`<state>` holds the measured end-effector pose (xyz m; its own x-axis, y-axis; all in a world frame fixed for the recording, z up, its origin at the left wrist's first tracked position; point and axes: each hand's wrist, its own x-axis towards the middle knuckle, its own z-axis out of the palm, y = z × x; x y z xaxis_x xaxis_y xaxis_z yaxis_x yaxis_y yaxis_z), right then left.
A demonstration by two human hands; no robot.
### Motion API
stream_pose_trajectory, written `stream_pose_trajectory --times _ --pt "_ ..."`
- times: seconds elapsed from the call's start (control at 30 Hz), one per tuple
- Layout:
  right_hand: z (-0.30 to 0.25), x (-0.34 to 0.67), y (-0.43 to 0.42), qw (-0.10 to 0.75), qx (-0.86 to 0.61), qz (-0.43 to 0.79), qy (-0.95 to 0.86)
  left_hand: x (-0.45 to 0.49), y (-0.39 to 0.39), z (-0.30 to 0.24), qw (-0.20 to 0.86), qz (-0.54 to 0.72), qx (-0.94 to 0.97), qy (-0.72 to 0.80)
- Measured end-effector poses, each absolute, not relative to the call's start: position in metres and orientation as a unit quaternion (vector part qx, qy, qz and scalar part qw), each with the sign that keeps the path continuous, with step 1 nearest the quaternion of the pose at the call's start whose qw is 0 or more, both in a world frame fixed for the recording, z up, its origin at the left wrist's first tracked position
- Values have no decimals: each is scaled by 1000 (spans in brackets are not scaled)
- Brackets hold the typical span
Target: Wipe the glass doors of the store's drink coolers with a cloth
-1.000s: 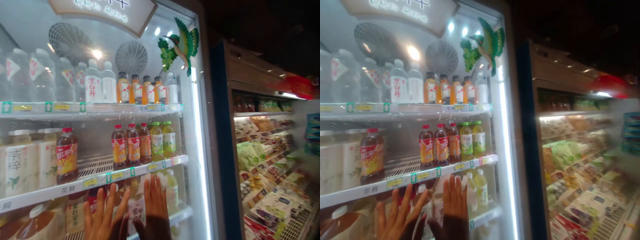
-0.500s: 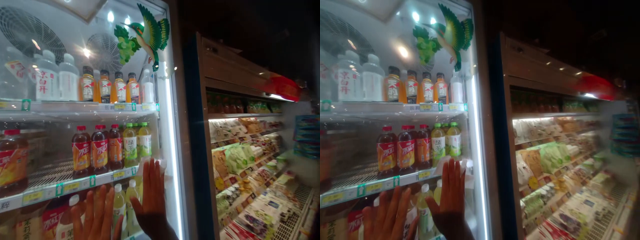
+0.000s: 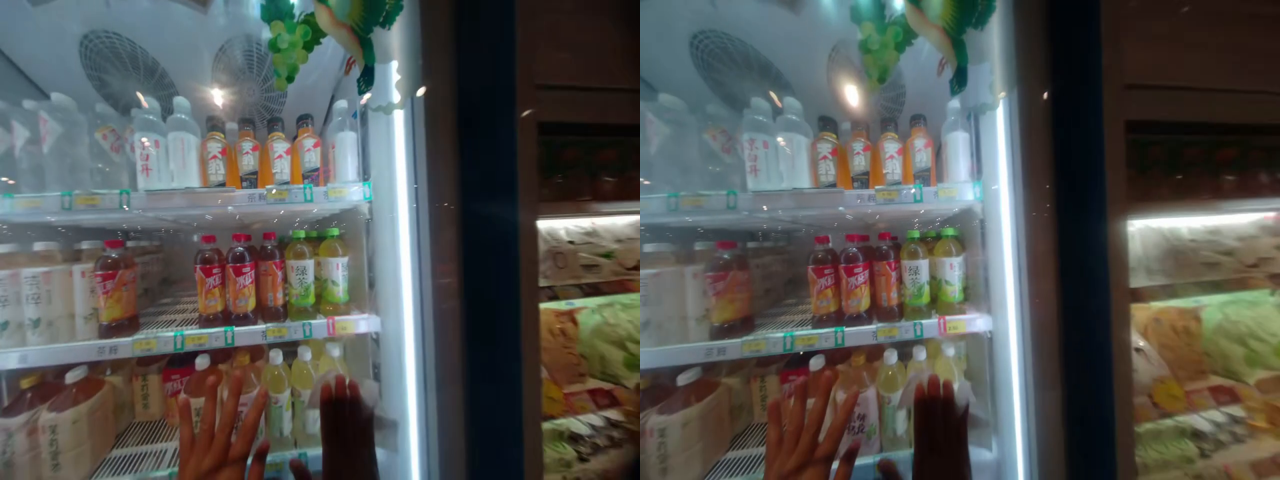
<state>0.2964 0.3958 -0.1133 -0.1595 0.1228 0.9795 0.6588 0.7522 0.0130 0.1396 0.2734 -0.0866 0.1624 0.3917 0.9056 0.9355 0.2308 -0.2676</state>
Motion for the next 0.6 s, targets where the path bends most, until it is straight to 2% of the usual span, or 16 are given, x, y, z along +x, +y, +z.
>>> stream_pose_trajectory --times 0.07,0.23,0.43,0.6 --pt "-121 285 387 591 -261 -221 -730 132 264 -89 514 -247 -559 -602" --pt "-87 267 366 578 -241 -188 -757 120 249 -93 508 -244 -541 -624" --pt "-133 230 344 556 -303 -229 -739 79 226 -98 478 -310 -538 -621" --pt "-91 195 324 581 -278 -236 -728 38 203 -95 456 -360 -536 -612"
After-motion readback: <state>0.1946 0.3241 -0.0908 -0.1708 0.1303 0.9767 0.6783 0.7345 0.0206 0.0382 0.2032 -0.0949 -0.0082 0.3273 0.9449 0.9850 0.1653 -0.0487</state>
